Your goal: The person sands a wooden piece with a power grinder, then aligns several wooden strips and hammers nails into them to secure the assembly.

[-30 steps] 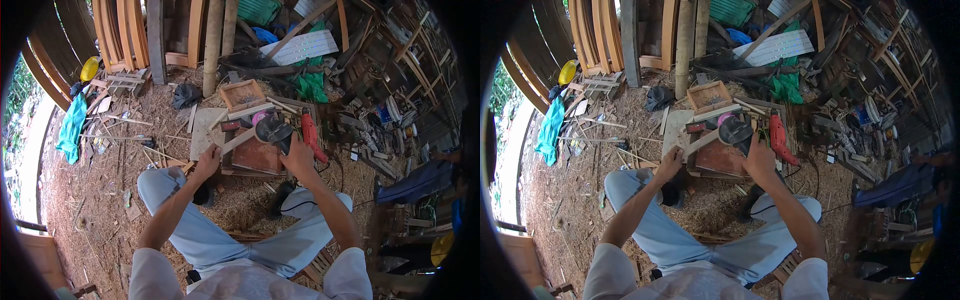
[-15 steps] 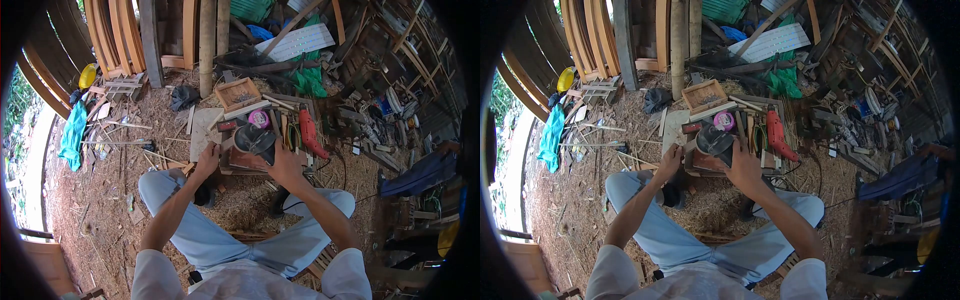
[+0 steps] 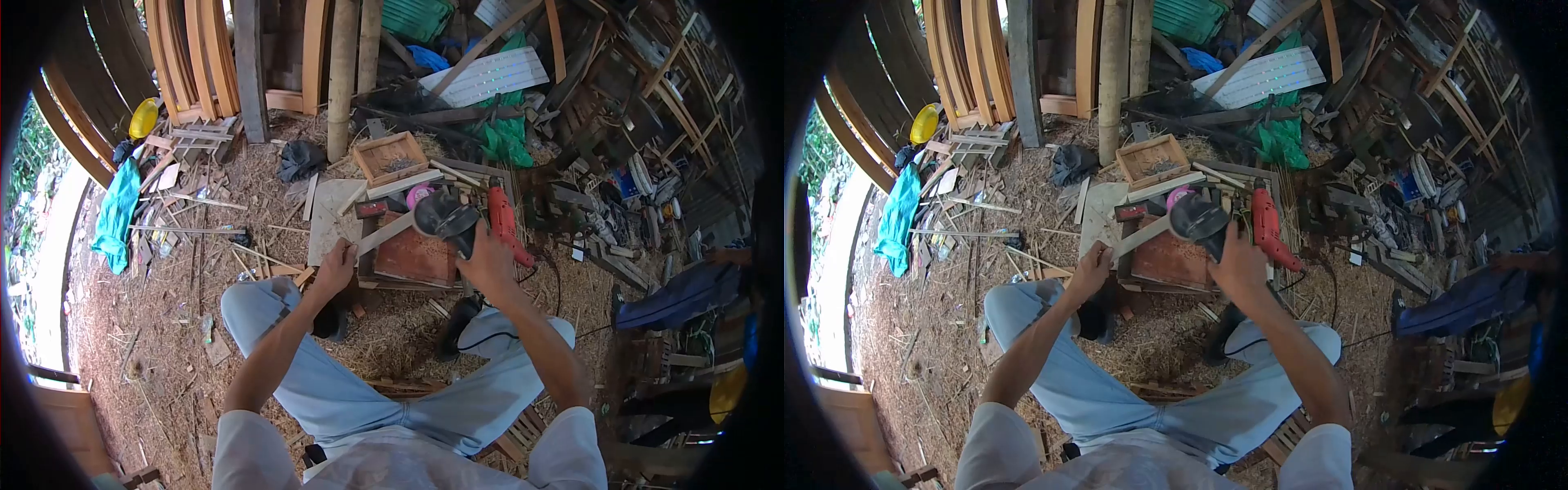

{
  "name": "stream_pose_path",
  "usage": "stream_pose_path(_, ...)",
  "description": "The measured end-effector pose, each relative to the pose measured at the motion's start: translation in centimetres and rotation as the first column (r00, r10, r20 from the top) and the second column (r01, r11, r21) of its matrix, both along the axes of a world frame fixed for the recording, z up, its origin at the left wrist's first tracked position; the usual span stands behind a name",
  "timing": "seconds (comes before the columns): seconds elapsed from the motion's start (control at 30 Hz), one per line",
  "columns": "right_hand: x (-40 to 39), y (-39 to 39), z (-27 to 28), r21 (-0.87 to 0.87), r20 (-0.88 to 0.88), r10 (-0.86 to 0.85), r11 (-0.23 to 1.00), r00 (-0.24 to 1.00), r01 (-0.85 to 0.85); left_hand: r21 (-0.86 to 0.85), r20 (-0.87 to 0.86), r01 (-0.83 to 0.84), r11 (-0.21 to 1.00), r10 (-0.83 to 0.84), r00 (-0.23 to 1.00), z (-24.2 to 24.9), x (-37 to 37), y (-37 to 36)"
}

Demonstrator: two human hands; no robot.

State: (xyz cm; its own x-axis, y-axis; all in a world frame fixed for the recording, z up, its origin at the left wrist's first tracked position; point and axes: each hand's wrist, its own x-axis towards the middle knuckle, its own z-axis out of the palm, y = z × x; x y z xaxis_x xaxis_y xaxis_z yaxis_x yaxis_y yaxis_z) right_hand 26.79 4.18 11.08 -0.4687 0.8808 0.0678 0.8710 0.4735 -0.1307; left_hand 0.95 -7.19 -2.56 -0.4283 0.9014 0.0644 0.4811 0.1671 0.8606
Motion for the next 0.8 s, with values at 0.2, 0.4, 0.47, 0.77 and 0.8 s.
stream_pose_path(0.2, -2.5, -3.3, -1.1, 0.015, -0.041, 0.189, 0.982, 0.981, -0.188, 0.056, -0.022, 0.002, 0.998, -0.001, 1.000, -0.2, 0.0, 0.6)
stream_pose_path(0.4, -2.1, -0.3, -1.0, -0.019, -0.026, 0.089, 0.996, 0.996, -0.089, 0.065, -0.014, 0.033, 0.997, -0.032, 0.999, 0.5, -0.1, 0.2)
stream_pose_path(0.47, -1.4, 1.4, -0.6, -0.006, 0.006, 0.055, 0.998, 0.998, -0.055, 0.070, 0.017, 0.023, 0.997, -0.024, 1.000, 0.6, -0.3, 0.4)
stream_pose_path(0.77, 3.0, 4.5, -0.1, -0.067, -0.238, -0.162, 0.986, 0.958, 0.150, 0.049, -0.208, 0.103, 0.993, -0.091, 0.974, 0.8, 0.9, 0.3)
stream_pose_path(0.8, 3.8, 4.6, -0.9, -0.071, -0.255, -0.169, 0.985, 0.952, 0.156, 0.046, -0.226, 0.111, 0.993, -0.098, 0.969, 0.9, 1.1, 0.7)
